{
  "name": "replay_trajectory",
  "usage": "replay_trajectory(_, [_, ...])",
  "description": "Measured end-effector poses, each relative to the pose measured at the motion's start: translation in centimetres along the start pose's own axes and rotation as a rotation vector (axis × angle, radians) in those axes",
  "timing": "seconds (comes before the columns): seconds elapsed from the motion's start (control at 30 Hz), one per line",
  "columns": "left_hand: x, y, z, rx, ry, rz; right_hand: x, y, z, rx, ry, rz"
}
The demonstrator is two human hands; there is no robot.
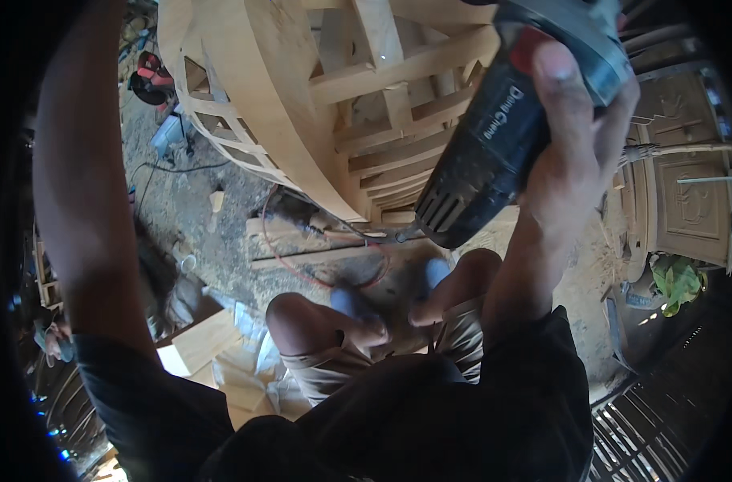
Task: The person uses a power sander to smooth the surface of a large spherical wooden lattice structure.
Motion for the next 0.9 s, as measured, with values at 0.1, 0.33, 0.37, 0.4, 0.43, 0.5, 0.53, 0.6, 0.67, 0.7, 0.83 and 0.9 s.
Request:
replay_trajectory(0.1, [-3.9, 1.4, -6.5, -0.112, -0.129, -0.183, 0.5, 0.6, -2.7, 0.045, 0.074, -0.095])
replay_trajectory(0.33, [-13.5, -7.0, -23.9, 0.069, 0.216, -0.791, 3.0, 1.5, -6.3, 0.145, 0.198, -0.158])
replay_trajectory(0.37, [-13.4, -8.6, -25.5, 0.152, 0.369, -0.766, 2.8, 1.4, -6.7, 0.147, 0.154, -0.152])
replay_trajectory(0.4, [-13.1, -10.2, -26.9, 0.216, 0.511, -0.751, 3.1, 1.0, -6.8, 0.18, 0.177, -0.14])
replay_trajectory(0.43, [-13.7, -11.5, -26.8, 0.177, 0.444, -0.726, 3.0, 0.7, -7.0, 0.193, 0.161, -0.157])
replay_trajectory(0.5, [-13.5, -13.8, -28.7, 0.334, 0.569, -0.777, 3.1, 0.3, -7.3, 0.224, 0.18, -0.229])
replay_trajectory(0.53, [-13.2, -14.4, -29.1, 0.294, 0.595, -0.814, 3.1, 0.2, -7.6, 0.258, 0.185, -0.259])
replay_trajectory(0.6, [-12.6, -15.3, -29.7, 0.217, 0.653, -0.862, 2.6, -0.2, -7.9, 0.292, 0.158, -0.299])
replay_trajectory(0.67, [-12.5, -15.6, -29.7, 0.136, 0.588, -0.899, 2.4, -0.5, -7.9, 0.294, 0.163, -0.388])
replay_trajectory(0.7, [-12.2, -15.8, -29.8, 0.116, 0.607, -0.898, 2.4, -0.7, -7.8, 0.296, 0.164, -0.436])
replay_trajectory(0.83, [-11.6, -15.8, -28.6, 0.05, 0.599, -0.814, 2.2, -2.3, -6.6, 0.342, 0.128, -0.393])
replay_trajectory(0.9, [-11.5, -15.6, -27.4, 0.039, 0.59, -0.81, 2.8, -3.2, -5.4, 0.363, 0.158, -0.381])
Point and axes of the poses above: each hand's wrist, its own z-axis towards the middle knuckle, its own y-axis out of the back of the hand, x = y × z, the point moved 7 cm from there along z, towards the middle knuckle, and after that the axes turned 4 degrees about -z, right-handed, at the moved point
